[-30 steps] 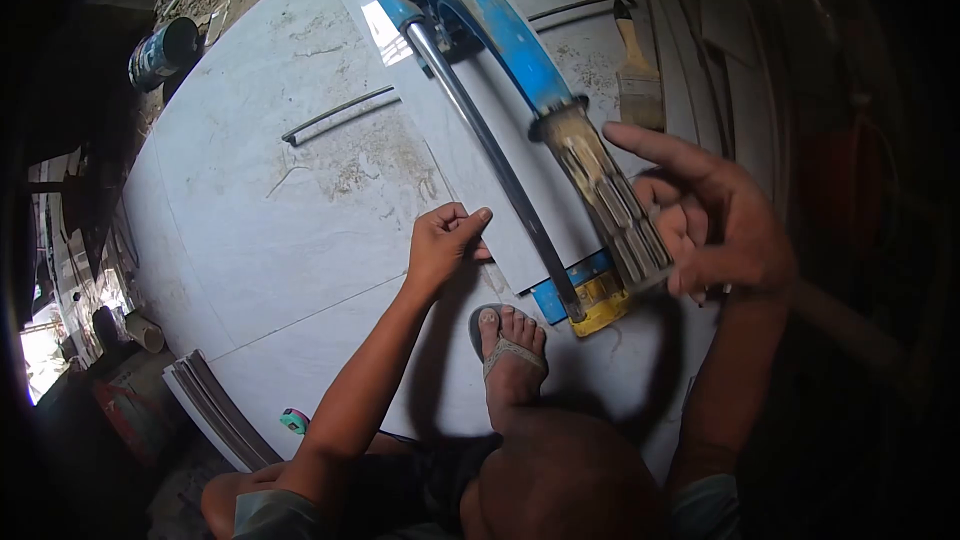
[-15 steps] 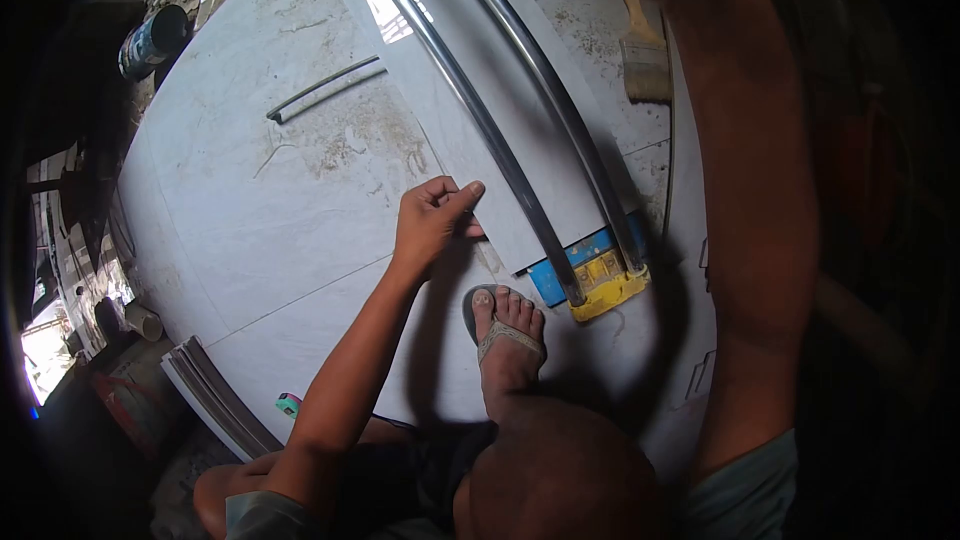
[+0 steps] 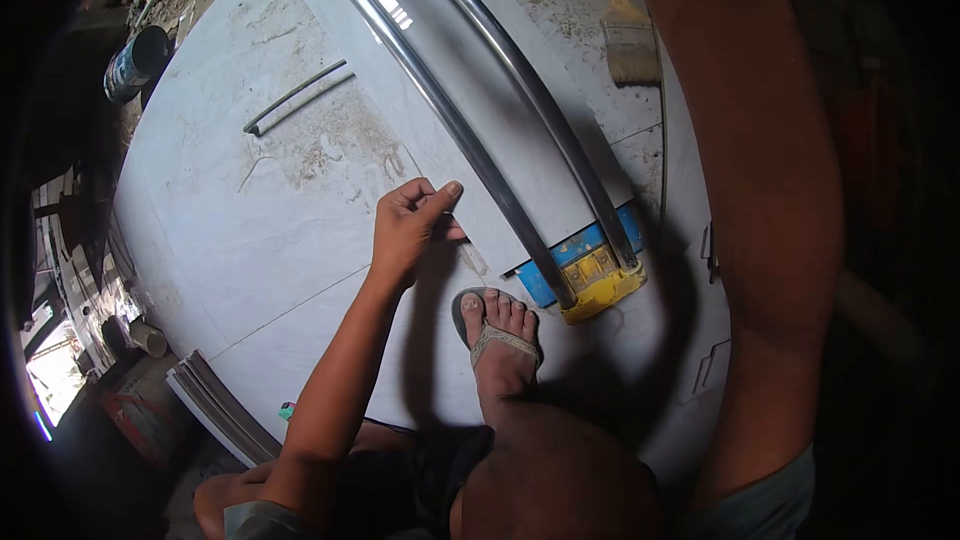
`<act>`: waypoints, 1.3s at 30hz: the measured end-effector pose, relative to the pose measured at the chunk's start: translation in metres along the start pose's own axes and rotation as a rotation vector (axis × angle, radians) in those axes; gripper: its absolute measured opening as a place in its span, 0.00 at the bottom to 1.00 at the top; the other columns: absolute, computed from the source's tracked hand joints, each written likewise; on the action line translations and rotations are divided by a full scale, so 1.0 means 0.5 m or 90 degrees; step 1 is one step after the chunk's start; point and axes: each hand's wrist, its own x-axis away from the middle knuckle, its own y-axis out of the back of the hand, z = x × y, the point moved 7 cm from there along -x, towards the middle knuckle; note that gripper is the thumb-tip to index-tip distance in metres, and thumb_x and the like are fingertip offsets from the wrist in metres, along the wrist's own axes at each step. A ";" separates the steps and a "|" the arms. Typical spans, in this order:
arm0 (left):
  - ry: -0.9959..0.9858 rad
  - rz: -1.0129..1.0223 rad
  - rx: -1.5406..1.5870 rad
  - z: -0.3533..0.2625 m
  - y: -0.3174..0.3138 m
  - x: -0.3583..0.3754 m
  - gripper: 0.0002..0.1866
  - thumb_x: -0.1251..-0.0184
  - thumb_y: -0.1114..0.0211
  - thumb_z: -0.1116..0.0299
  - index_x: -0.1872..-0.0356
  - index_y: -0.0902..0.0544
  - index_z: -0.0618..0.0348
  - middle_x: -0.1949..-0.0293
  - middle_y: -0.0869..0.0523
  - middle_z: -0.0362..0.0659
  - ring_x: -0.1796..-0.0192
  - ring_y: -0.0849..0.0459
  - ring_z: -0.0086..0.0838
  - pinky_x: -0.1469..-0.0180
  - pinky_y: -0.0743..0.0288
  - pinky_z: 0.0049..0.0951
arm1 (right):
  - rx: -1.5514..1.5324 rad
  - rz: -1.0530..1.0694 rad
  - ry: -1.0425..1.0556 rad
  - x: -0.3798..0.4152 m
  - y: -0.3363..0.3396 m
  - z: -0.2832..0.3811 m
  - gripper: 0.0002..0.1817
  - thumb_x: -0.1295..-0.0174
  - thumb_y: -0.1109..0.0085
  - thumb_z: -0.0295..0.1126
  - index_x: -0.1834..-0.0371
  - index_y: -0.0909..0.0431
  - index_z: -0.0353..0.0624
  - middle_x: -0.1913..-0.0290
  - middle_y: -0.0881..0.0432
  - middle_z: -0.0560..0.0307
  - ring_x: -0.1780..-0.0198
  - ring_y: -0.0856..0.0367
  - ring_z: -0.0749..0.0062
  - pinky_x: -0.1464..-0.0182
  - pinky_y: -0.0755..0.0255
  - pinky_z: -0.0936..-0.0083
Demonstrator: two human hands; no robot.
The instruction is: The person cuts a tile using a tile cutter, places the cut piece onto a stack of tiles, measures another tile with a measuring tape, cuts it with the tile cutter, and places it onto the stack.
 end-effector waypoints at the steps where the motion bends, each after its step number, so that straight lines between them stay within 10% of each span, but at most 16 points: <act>1: 0.001 0.000 -0.002 0.001 -0.001 0.000 0.17 0.30 0.25 0.64 0.75 0.22 0.58 0.79 0.18 0.39 0.78 0.16 0.22 0.74 0.18 0.21 | 0.002 -0.001 0.000 0.000 0.000 -0.001 0.16 0.22 0.40 0.40 0.56 0.15 0.35 0.66 0.17 0.59 0.75 0.31 0.85 0.76 0.34 0.83; 19: 0.004 -0.012 -0.020 0.000 0.010 -0.009 0.16 0.30 0.25 0.62 0.72 0.20 0.59 0.78 0.19 0.36 0.77 0.18 0.20 0.71 0.18 0.22 | -0.040 -0.168 -0.142 0.018 0.039 -0.109 0.25 0.23 0.43 0.52 0.51 0.17 0.35 0.59 0.17 0.52 0.69 0.25 0.79 0.67 0.25 0.78; 22: 0.004 -0.061 0.029 -0.033 0.020 -0.016 0.15 0.25 0.30 0.59 0.68 0.19 0.56 0.77 0.25 0.31 0.76 0.19 0.18 0.67 0.18 0.21 | 0.416 -0.278 -0.183 0.096 0.084 -0.265 0.31 0.29 0.39 0.57 0.36 0.18 0.42 0.57 0.10 0.54 0.62 0.14 0.74 0.57 0.22 0.76; 25: -0.062 -0.114 0.085 -0.056 0.048 -0.044 0.15 0.26 0.28 0.60 0.53 0.17 0.63 0.67 0.19 0.35 0.72 0.20 0.18 0.69 0.21 0.21 | 0.533 -0.363 -0.185 0.164 0.114 -0.426 0.31 0.28 0.43 0.60 0.48 0.13 0.39 0.66 0.12 0.51 0.69 0.15 0.60 0.56 0.21 0.59; 39: -0.082 -0.135 0.038 -0.080 0.069 -0.072 0.19 0.31 0.23 0.62 0.52 0.15 0.70 0.70 0.17 0.37 0.71 0.19 0.17 0.67 0.19 0.18 | 0.298 -0.295 -0.261 0.216 0.066 -0.463 0.28 0.29 0.37 0.55 0.54 0.11 0.36 0.67 0.11 0.45 0.67 0.15 0.65 0.55 0.24 0.67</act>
